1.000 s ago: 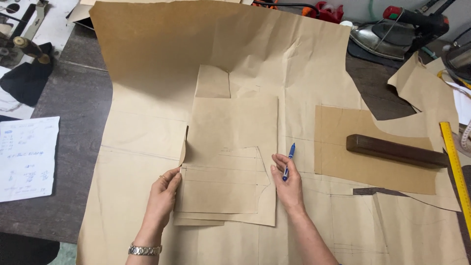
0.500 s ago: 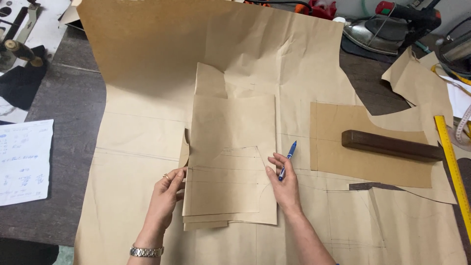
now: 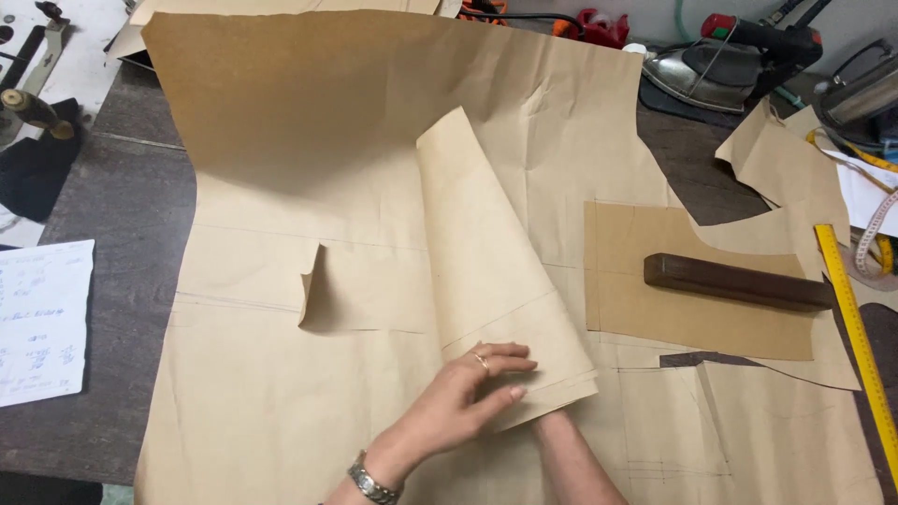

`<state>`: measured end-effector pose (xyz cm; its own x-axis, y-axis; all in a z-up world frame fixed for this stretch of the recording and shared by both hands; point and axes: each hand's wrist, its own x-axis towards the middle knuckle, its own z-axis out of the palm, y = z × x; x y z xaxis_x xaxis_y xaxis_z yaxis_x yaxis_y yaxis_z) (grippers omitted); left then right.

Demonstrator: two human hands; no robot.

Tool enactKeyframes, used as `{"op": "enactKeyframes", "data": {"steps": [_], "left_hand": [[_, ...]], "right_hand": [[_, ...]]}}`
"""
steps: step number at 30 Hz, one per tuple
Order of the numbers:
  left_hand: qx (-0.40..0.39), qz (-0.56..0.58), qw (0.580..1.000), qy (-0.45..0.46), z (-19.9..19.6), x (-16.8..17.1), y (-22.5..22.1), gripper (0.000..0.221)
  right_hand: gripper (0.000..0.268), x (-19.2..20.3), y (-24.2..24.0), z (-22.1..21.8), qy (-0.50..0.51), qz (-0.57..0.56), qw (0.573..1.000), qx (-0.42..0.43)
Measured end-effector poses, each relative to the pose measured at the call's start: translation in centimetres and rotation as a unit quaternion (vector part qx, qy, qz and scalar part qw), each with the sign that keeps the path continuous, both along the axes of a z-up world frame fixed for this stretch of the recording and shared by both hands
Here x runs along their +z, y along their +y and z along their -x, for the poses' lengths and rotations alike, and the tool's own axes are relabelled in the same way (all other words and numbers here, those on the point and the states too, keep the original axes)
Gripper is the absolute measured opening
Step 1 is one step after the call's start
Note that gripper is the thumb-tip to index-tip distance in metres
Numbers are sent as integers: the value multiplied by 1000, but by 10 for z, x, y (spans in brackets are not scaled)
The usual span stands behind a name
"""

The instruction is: Marking and measuring garment patterns on large sheets of brown paper using a ruler, pen, and weights.

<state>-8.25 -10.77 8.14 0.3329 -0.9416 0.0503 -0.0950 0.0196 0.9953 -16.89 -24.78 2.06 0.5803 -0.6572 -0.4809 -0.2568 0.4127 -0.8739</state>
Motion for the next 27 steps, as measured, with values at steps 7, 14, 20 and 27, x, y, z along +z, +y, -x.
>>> {"op": "enactKeyframes", "data": {"steps": [7, 14, 20, 27], "left_hand": [[129, -91, 986, 61, -7, -46, 14, 26], [338, -187, 871, 303, -40, -29, 34, 57], [398, -305, 815, 290, -61, -5, 57, 75], [399, -247, 883, 34, -57, -80, 88, 59]], "right_hand": [[65, -5, -35, 22, -79, -82, 993, -26], [52, 22, -21, 15, -58, -61, 995, 47], [46, -4, -17, 14, 45, 106, 992, 50], [51, -12, -13, 10, 80, 139, 987, 30]]}}
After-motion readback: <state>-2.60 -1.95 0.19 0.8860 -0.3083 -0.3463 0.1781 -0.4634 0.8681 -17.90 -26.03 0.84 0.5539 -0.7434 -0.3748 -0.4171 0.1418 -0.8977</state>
